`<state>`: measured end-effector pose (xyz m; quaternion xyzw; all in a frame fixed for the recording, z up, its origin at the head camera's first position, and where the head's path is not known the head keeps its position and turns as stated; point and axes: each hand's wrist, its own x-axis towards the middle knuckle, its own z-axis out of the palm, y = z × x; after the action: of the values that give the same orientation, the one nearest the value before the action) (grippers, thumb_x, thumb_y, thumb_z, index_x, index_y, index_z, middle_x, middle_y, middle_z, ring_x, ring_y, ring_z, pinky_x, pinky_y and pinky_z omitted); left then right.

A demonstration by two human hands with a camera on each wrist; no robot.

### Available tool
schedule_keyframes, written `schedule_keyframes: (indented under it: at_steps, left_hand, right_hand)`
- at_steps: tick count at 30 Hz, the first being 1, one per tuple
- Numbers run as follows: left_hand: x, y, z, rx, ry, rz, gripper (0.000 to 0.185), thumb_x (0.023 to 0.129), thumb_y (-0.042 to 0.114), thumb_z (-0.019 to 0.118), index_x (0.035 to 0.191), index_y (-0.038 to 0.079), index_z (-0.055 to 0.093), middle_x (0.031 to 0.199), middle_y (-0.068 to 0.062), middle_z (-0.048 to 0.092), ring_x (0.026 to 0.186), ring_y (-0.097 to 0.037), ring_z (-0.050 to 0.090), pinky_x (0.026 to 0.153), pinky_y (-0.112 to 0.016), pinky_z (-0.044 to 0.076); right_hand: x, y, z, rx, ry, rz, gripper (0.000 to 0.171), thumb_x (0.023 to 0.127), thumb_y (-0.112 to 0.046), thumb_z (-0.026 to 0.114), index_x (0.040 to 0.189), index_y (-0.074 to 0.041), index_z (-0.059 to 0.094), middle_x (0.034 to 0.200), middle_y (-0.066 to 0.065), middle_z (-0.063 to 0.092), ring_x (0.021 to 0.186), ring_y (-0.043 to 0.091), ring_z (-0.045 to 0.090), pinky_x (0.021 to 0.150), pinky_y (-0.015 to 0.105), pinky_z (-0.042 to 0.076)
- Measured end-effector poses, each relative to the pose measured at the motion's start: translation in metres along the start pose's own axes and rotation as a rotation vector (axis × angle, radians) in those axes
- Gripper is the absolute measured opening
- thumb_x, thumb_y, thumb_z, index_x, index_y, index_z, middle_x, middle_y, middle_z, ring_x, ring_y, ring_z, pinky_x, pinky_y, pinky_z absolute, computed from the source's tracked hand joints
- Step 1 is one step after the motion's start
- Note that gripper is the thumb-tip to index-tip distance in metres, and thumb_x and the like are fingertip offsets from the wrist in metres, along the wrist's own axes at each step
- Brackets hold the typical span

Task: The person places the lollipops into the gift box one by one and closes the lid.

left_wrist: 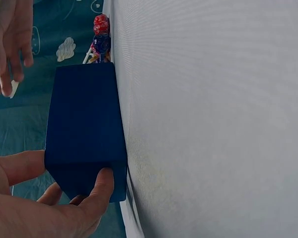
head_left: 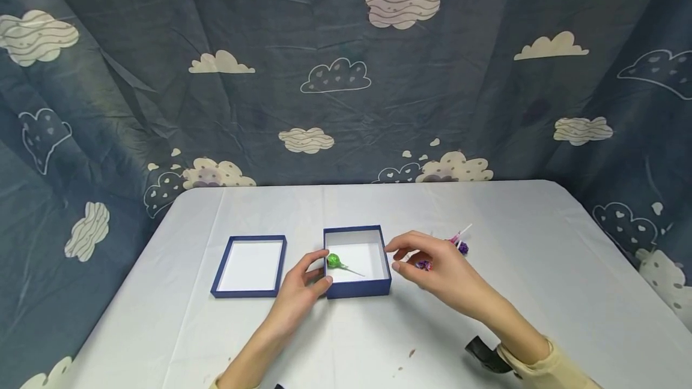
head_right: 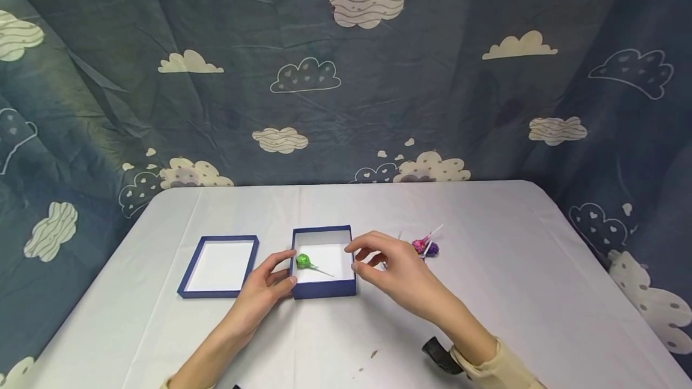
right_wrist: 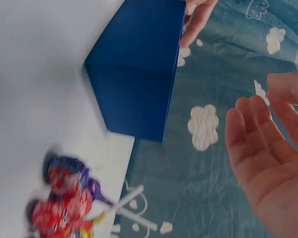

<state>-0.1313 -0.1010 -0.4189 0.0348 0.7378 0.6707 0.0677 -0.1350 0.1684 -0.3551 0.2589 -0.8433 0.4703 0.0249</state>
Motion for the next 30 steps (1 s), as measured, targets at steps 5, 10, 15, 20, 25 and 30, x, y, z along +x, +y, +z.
schedule_keyframes:
  at_steps: [5, 10, 15, 20, 25, 30]
  left_hand:
    - [-0.001, 0.000, 0.000, 0.003, 0.000, -0.002, 0.051, 0.091, 0.003, 0.063, 0.140, 0.006, 0.051, 0.150, -0.018, 0.037, 0.129, -0.039, 0.046, 0.095, -0.044, 0.049]
    - [-0.002, 0.000, 0.000, -0.004, -0.001, -0.008, 0.051, 0.091, 0.003, 0.063, 0.140, 0.006, 0.051, 0.149, -0.018, 0.038, 0.129, -0.039, 0.046, 0.095, -0.042, 0.049]
    - [-0.001, 0.001, 0.000, -0.004, 0.003, -0.014, 0.051, 0.091, 0.004, 0.063, 0.140, 0.008, 0.051, 0.150, -0.018, 0.038, 0.129, -0.037, 0.046, 0.096, -0.044, 0.048]
    - [-0.002, 0.001, -0.001, -0.003, 0.001, -0.016, 0.051, 0.091, 0.005, 0.063, 0.140, 0.008, 0.051, 0.150, -0.017, 0.037, 0.129, -0.037, 0.046, 0.097, -0.044, 0.047]
    - [-0.001, 0.000, -0.001, 0.002, 0.000, -0.014, 0.051, 0.091, 0.005, 0.063, 0.140, 0.008, 0.051, 0.150, -0.017, 0.037, 0.129, -0.037, 0.046, 0.096, -0.044, 0.048]
    - [-0.001, 0.000, 0.000, -0.001, -0.001, -0.015, 0.050, 0.092, 0.005, 0.063, 0.140, 0.008, 0.050, 0.151, -0.016, 0.036, 0.129, -0.037, 0.046, 0.096, -0.044, 0.048]
  right_hand:
    - [-0.013, 0.004, -0.013, -0.022, 0.016, -0.005, 0.025, 0.090, -0.010, 0.072, 0.108, -0.027, 0.068, 0.107, -0.010, 0.065, 0.082, 0.015, 0.064, 0.067, 0.029, 0.055]
    - [-0.024, 0.010, -0.025, -0.061, 0.022, -0.020, 0.028, 0.089, -0.007, 0.073, 0.109, -0.025, 0.068, 0.108, -0.007, 0.065, 0.083, 0.014, 0.063, 0.068, 0.028, 0.056]
    - [-0.031, 0.017, -0.037, -0.107, 0.011, 0.008, 0.031, 0.087, -0.003, 0.074, 0.108, -0.026, 0.068, 0.107, -0.005, 0.066, 0.084, 0.013, 0.064, 0.071, 0.027, 0.056]
    - [-0.039, 0.026, -0.046, -0.190, 0.005, 0.036, 0.032, 0.087, -0.004, 0.074, 0.106, -0.029, 0.068, 0.107, -0.007, 0.066, 0.088, 0.009, 0.062, 0.074, 0.027, 0.054]
    - [-0.044, 0.038, -0.053, -0.225, -0.022, 0.050, 0.032, 0.086, -0.001, 0.073, 0.104, -0.028, 0.068, 0.103, -0.004, 0.067, 0.090, 0.012, 0.062, 0.074, 0.028, 0.054]
    - [-0.048, 0.055, -0.062, -0.220, -0.064, 0.037, 0.028, 0.086, -0.001, 0.073, 0.104, -0.023, 0.070, 0.105, -0.004, 0.067, 0.093, 0.017, 0.062, 0.074, 0.028, 0.053]
